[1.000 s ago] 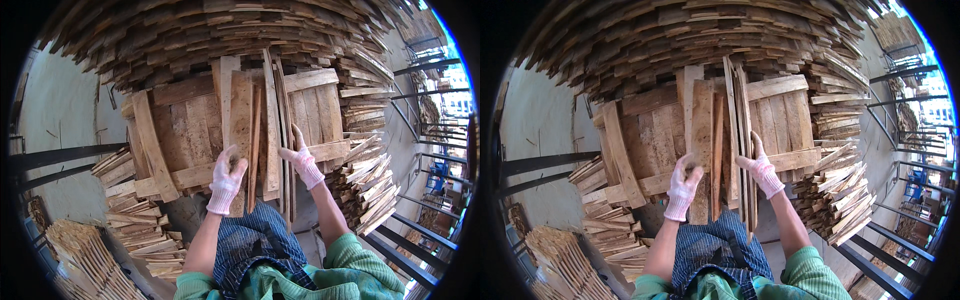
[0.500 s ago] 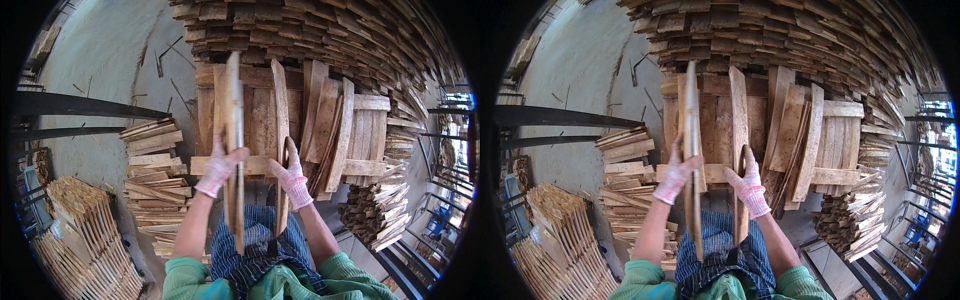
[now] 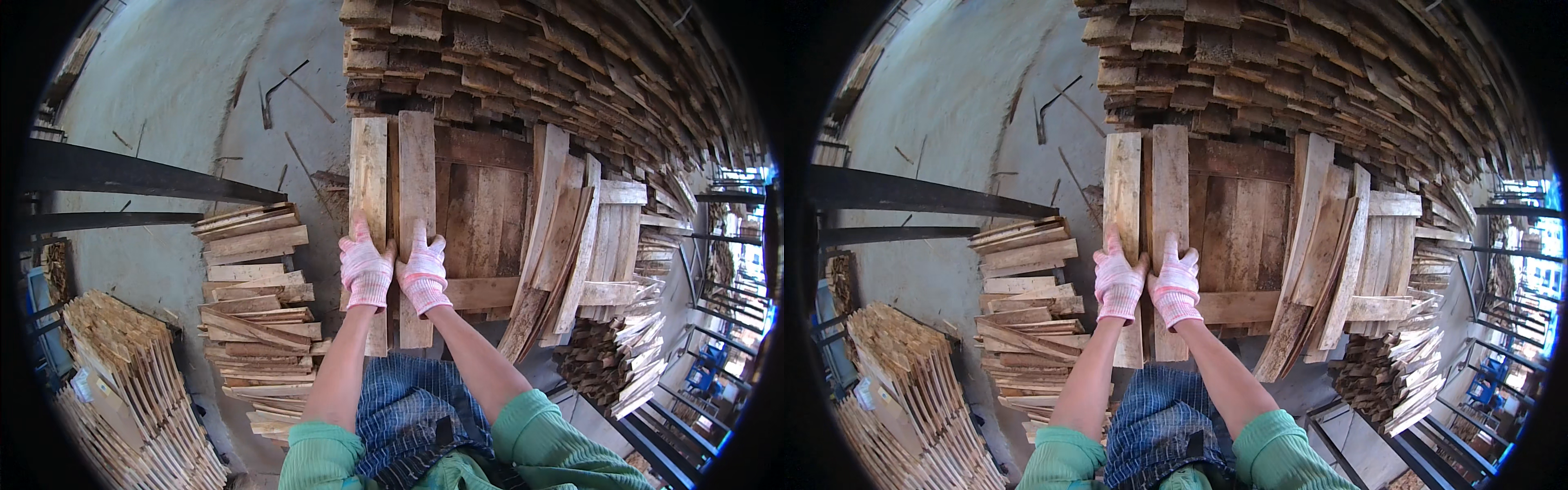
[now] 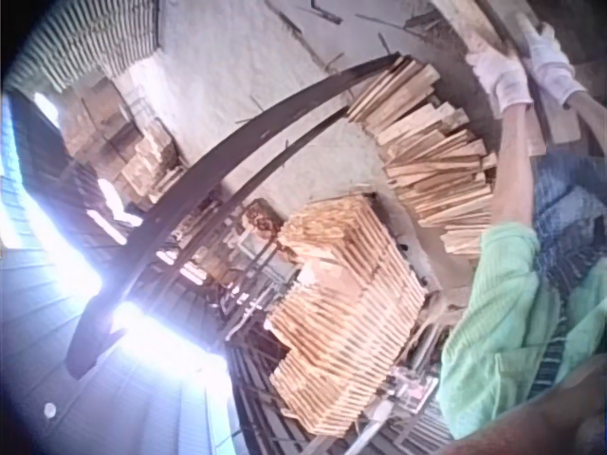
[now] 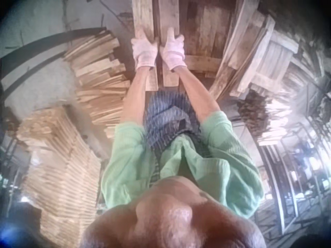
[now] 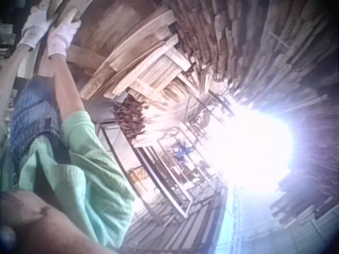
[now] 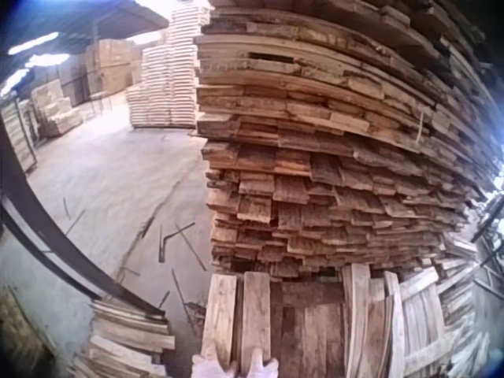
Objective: The person picks up wood planks from a horizontal stack and places them onto a separate vertical pile by hand, repeating this process to build the stack.
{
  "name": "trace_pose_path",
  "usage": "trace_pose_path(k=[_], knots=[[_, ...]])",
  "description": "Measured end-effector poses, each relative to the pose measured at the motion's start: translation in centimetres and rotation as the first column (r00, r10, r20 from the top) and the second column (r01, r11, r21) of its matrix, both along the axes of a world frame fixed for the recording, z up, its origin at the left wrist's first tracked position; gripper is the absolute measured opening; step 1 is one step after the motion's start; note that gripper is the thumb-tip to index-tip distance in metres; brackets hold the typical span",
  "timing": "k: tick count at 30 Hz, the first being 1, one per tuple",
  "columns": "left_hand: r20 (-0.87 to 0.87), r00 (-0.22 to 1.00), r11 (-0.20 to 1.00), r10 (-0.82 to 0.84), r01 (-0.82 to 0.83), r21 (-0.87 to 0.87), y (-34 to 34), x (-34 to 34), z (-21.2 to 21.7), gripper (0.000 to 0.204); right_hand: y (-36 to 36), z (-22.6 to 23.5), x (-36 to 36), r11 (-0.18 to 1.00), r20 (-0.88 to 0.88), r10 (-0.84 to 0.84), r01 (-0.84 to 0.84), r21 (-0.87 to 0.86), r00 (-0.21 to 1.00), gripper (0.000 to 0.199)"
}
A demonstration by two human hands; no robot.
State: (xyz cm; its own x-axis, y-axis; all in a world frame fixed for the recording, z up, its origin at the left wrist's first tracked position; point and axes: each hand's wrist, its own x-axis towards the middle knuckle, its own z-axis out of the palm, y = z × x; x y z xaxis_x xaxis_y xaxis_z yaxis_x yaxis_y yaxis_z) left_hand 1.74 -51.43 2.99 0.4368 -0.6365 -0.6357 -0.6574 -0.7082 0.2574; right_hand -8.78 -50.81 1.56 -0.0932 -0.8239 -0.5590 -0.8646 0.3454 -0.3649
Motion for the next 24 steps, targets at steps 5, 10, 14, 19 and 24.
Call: trace_pose_path(k=[5, 10, 14, 19, 24], knots=[[-0.338, 0.937, 0.926, 0.093, -0.206, -0.317, 0.7, 2.7, -4.7, 0.088, 1.2, -5.0, -3.1, 0.957, 0.561, -0.133, 0.254, -0.143, 0.817, 0.092], [-0.352, 0.922, 0.903, 0.159, -0.28, -0.326, -2.1, 3.5, -6.8, 0.075, -2.5, -4.4, -1.5, 0.964, 0.607, -0.183, 0.263, -0.046, 0.774, 0.076], [-0.317, 0.944, 0.981, 0.094, -0.142, -0.133, -8.4, 5.3, -4.0, 0.077, -7.1, -4.7, 0.0, 0.967, 0.615, -0.15, 0.244, -0.07, 0.774, 0.077], [-0.714, 0.67, 0.897, 0.202, -0.42, -0.14, -5.5, 9.9, -3.4, 0.071, -7.7, -5.2, -2.7, 0.992, 0.552, -0.112, 0.126, 0.012, 0.827, 0.073], [-0.848, 0.449, 0.726, 0.282, -0.678, -0.118, 0.0, 14.5, -7.1, 0.063, -4.8, -6.6, -1.9, 0.945, 0.686, -0.305, 0.297, 0.134, 0.661, 0.08]])
